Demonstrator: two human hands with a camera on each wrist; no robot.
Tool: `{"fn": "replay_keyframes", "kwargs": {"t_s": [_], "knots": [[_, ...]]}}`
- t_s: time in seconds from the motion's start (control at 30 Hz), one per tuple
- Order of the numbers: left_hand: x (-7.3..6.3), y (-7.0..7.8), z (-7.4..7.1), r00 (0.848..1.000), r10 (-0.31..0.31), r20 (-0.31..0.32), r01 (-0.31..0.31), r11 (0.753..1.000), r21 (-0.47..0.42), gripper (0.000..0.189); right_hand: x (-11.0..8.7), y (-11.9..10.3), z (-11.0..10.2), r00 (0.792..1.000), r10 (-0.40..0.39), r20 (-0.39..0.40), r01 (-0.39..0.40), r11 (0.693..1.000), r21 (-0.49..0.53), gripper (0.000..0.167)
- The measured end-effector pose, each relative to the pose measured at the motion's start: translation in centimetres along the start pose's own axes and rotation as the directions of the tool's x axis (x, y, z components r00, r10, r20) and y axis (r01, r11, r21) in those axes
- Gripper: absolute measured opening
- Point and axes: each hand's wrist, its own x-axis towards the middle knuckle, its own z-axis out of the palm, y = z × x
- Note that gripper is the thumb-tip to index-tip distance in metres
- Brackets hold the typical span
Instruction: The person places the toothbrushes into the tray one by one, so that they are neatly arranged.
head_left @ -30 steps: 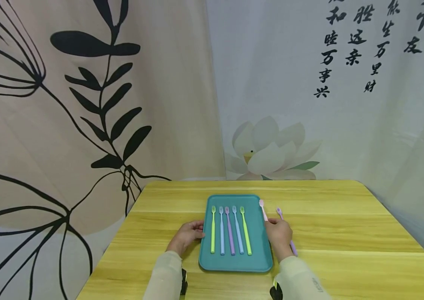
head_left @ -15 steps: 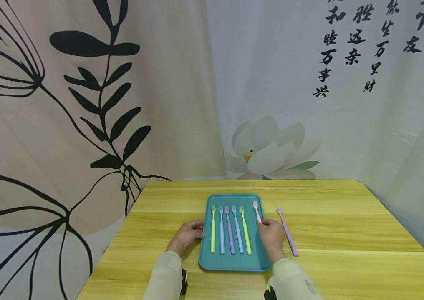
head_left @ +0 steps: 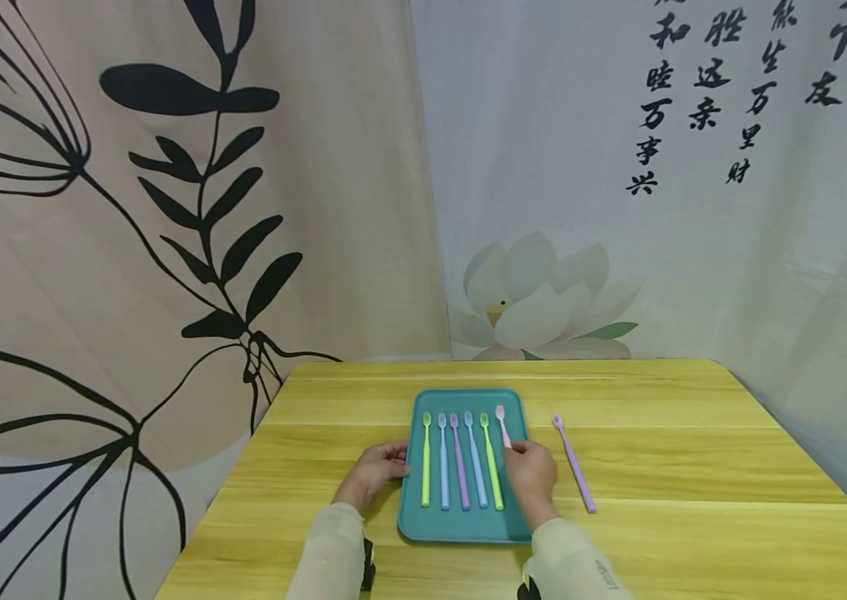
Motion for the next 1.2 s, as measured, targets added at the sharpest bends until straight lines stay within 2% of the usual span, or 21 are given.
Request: {"fn": "replay_keyframes", "kwargs": {"t_s": [0.23, 0.57, 0.87, 1.2], "knots": [[0.0, 0.0, -0.1, 1.0, 0.022, 0.006, -0.022, 1.0, 0.019, 0.05, -0.4, -0.2, 0.8, 1.0, 0.004, 0.008, -0.004, 1.0, 0.003, 0.021], [-0.3, 0.3, -0.1, 1.0, 0.002, 0.008, -0.002, 1.0, 0.008, 0.05, -0.5, -0.1, 1.3, 1.0, -0.006, 0.013, 0.007, 0.996, -0.088, 0.019], [-0.3, 0.4, -0.1, 1.0, 0.01, 0.006, -0.01, 1.0, 0.015, 0.05, -0.7, -0.1, 1.2, 0.997, -0.068, 0.02, 0.07, 0.987, -0.141, 0.015], [-0.2, 0.1, -0.1, 1.0, 0.009, 0.014, -0.009, 1.0, 0.012, 0.049, -0.8, 0.0, 1.3, 0.996, -0.082, 0.042, 0.087, 0.982, -0.17, 0.013]]}}
